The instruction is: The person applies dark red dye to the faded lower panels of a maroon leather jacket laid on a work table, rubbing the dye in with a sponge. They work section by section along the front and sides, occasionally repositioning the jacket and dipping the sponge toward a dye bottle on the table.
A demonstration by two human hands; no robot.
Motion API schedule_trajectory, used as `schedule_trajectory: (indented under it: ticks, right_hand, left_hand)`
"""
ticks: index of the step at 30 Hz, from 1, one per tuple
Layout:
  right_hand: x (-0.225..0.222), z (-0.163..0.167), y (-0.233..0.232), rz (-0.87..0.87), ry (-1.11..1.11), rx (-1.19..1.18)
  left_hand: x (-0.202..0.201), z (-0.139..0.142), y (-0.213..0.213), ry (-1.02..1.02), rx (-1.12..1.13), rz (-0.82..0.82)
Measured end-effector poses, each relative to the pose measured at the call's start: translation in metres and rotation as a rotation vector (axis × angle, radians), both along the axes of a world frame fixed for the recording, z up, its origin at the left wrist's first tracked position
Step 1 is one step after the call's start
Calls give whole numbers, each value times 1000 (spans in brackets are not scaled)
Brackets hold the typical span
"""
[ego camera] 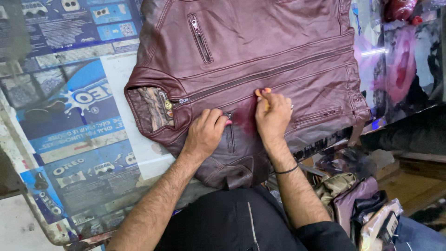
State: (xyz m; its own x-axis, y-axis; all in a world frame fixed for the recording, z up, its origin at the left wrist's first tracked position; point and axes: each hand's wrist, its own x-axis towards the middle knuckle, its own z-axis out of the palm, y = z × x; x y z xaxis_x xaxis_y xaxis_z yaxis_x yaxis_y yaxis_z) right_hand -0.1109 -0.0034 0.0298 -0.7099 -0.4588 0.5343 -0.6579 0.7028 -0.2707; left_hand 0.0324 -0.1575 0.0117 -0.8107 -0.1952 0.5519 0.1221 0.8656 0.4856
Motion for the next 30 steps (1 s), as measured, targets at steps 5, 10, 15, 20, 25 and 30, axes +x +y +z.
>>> schedule_trajectory:
  ticks: [5, 10, 15, 20, 25, 30]
  right_hand:
    - [7, 5, 5, 275, -182, -30]
    - [-8, 12, 11, -29, -1, 55]
    - [12, 3, -2, 148, -205, -75]
    - [14, 15, -1, 163, -159, 19]
    - [24, 14, -10, 148, -165, -3]
    - [28, 17, -12, 233, -369, -56]
  left_hand:
    - [2, 1, -1, -1, -22, -15]
    - [1, 1, 1, 14, -17, -14]
    - [2, 1, 0, 21, -36, -18]
    - [2, 2, 4, -26, -54, -8]
    - [5, 1, 15, -76, -81, 71]
    - [7, -2, 17, -69, -97, 87]
